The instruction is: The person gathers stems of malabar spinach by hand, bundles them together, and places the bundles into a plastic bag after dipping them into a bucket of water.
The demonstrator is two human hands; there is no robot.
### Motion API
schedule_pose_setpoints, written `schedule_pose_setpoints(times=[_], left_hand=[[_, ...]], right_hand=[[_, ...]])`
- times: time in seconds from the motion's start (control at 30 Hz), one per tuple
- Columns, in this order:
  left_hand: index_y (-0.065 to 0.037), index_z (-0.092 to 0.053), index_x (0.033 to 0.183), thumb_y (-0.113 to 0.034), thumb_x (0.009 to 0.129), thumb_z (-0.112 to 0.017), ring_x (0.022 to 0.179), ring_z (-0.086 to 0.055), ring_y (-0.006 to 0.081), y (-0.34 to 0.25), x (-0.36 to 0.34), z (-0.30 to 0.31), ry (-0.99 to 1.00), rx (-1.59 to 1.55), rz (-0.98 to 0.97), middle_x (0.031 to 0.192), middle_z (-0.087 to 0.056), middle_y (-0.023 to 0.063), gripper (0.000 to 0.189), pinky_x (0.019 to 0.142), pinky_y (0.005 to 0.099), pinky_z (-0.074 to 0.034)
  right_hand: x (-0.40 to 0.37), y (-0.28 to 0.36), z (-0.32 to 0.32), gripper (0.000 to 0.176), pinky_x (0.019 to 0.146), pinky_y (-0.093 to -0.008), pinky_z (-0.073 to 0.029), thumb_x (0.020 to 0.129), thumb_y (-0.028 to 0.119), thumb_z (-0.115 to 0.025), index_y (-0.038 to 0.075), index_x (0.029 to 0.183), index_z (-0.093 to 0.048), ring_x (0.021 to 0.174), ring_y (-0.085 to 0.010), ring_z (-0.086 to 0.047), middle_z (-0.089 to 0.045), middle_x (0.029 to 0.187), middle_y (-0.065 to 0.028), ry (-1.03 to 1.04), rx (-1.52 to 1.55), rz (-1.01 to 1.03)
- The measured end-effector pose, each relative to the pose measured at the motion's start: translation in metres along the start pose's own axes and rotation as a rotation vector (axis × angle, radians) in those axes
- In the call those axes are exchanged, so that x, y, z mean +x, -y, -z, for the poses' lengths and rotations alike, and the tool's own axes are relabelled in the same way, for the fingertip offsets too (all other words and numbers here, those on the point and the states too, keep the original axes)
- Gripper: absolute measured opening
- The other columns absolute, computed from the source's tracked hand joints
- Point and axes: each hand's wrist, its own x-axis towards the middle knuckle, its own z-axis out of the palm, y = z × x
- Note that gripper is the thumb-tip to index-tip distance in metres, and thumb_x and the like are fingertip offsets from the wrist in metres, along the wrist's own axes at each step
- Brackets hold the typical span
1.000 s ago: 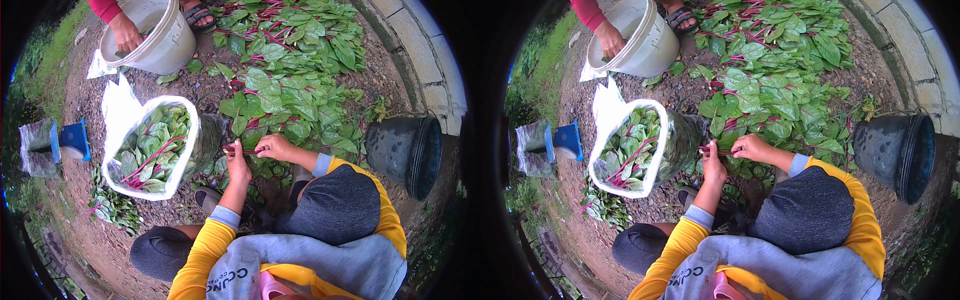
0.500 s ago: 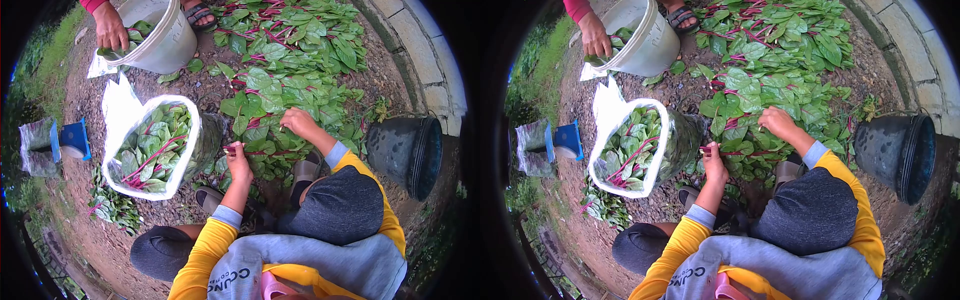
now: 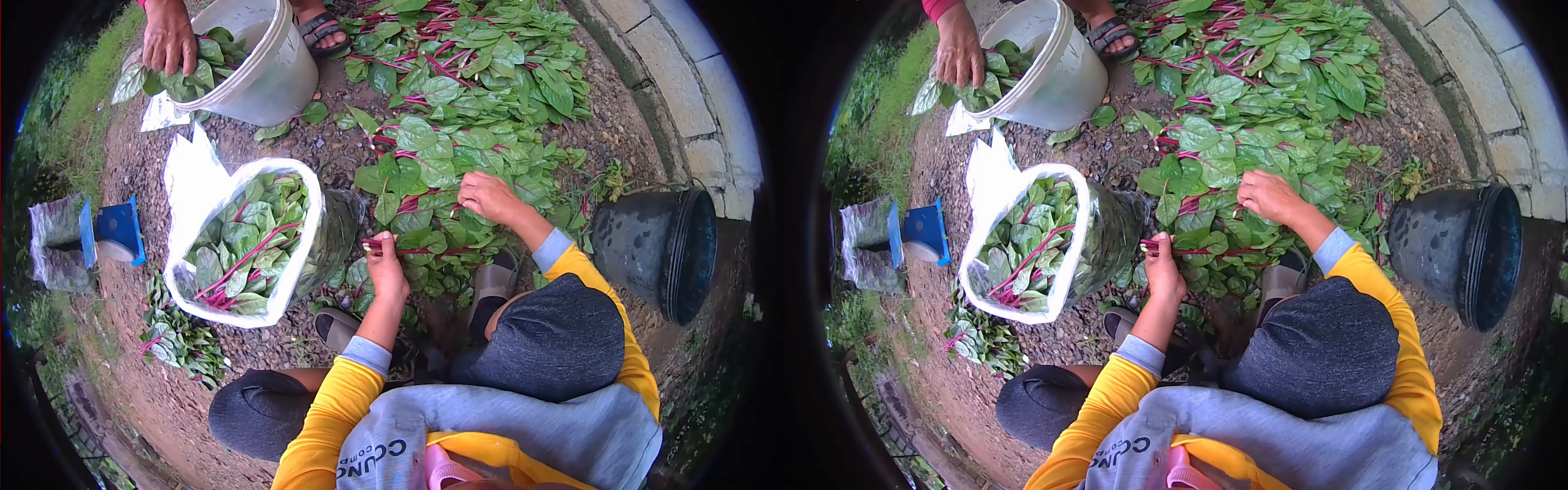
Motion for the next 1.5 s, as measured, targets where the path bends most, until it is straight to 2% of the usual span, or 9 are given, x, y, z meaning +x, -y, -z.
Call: schedule_pose_setpoints(times=[0.2, 0.43, 0.6, 0.7, 0.87, 1.03, 1.23, 1.3, 1.5], left_hand=[[-0.007, -0.056, 0.096, -0.021, 0.089, -0.060, 0.080, -0.054, 0.0106, -0.002, -0.003, 0.000, -0.013, 0.023, 0.005, 0.086, -0.061, 0.0011, 0.016, 0.077, 0.0269, -0.043], [-0.008, -0.056, 0.101, -0.023, 0.089, -0.061, 0.085, -0.053, 0.0117, 0.002, 0.000, 0.003, 0.018, 0.035, 0.023, 0.091, -0.059, 0.0013, 0.020, 0.081, 0.0280, -0.040], [-0.005, -0.056, 0.100, -0.024, 0.089, -0.060, 0.083, -0.054, 0.0123, -0.002, -0.002, 0.000, -0.013, 0.040, 0.019, 0.090, -0.060, 0.0034, 0.023, 0.080, 0.0280, -0.041], [-0.004, -0.056, 0.099, -0.024, 0.089, -0.060, 0.084, -0.054, 0.0131, -0.002, -0.001, 0.001, -0.010, 0.045, 0.012, 0.090, -0.060, 0.0043, 0.023, 0.081, 0.0287, -0.042], [-0.005, -0.057, 0.096, -0.023, 0.089, -0.060, 0.085, -0.056, 0.0141, -0.005, -0.002, -0.003, 0.011, 0.059, -0.006, 0.091, -0.061, 0.0054, 0.020, 0.081, 0.0289, -0.042], [-0.006, -0.057, 0.096, -0.022, 0.089, -0.059, 0.086, -0.056, 0.0140, -0.010, -0.010, -0.008, 0.045, 0.084, -0.073, 0.091, -0.061, 0.0045, 0.018, 0.082, 0.0287, -0.043], [-0.005, -0.054, 0.099, -0.023, 0.091, -0.057, 0.094, -0.056, 0.0146, -0.015, -0.020, -0.021, 0.157, 0.072, -0.143, 0.101, -0.061, 0.0065, 0.019, 0.087, 0.0302, -0.042], [-0.006, -0.054, 0.100, -0.023, 0.092, -0.056, 0.095, -0.056, 0.0147, -0.014, -0.018, -0.021, 0.191, 0.049, -0.152, 0.102, -0.060, 0.0063, 0.020, 0.087, 0.0306, -0.043], [-0.004, -0.054, 0.106, -0.025, 0.093, -0.053, 0.089, -0.058, 0.0145, -0.011, -0.012, -0.011, 0.280, -0.001, -0.060, 0.100, -0.060, 0.0065, 0.025, 0.081, 0.0291, -0.046]], right_hand=[[-0.009, 0.003, -0.031, 0.022, 0.071, -0.0337, -0.047, 0.078, 0.015, -0.053, 0.018, 0.095, -0.066, 0.086, -0.0221, -0.053, -0.051, 0.082, -0.0047, 0.110, -0.218, 0.017], [-0.006, 0.001, -0.036, 0.014, 0.069, -0.0342, -0.047, 0.076, 0.015, -0.055, 0.016, 0.086, -0.064, 0.086, -0.0224, -0.051, -0.048, 0.082, -0.0042, 0.049, -0.249, -0.001], [0.002, 0.003, 0.001, 0.021, 0.073, -0.0355, -0.045, 0.066, 0.013, -0.073, 0.009, 0.081, -0.059, 0.086, -0.0245, -0.052, -0.054, 0.087, -0.0044, -0.124, 0.045, 0.009], [0.010, 0.006, 0.033, 0.020, 0.076, -0.0349, -0.044, 0.067, 0.013, -0.072, 0.007, 0.080, -0.057, 0.088, -0.0245, -0.053, -0.056, 0.088, -0.0042, -0.299, 0.155, -0.046], [0.015, 0.016, 0.081, 0.020, 0.055, -0.0316, -0.044, 0.070, 0.010, -0.072, 0.004, 0.076, -0.054, 0.060, -0.0225, -0.054, -0.055, 0.072, -0.0088, -0.642, 0.230, -0.320], [0.024, 0.048, 0.076, 0.022, 0.055, -0.0345, -0.045, 0.067, 0.012, -0.073, 0.005, 0.073, -0.053, 0.061, -0.0241, -0.057, -0.056, 0.068, -0.0083, -0.507, 0.088, -0.260], [0.037, 0.084, -0.015, 0.024, 0.055, -0.0331, -0.046, 0.065, 0.015, -0.077, 0.004, 0.071, -0.057, 0.059, -0.0228, -0.061, -0.061, 0.065, -0.0103, -0.119, 0.531, -0.301], [0.038, 0.081, -0.055, 0.022, 0.051, -0.0276, -0.044, 0.072, 0.012, -0.076, 0.003, 0.073, -0.056, 0.056, -0.0116, -0.055, -0.062, 0.069, -0.0043, -0.066, 0.735, -0.263], [0.044, 0.099, -0.046, 0.016, 0.047, -0.0208, -0.041, 0.081, 0.013, -0.069, 0.006, 0.083, -0.054, 0.055, -0.0056, -0.050, -0.059, 0.073, -0.0004, 0.089, 1.348, -0.683]])
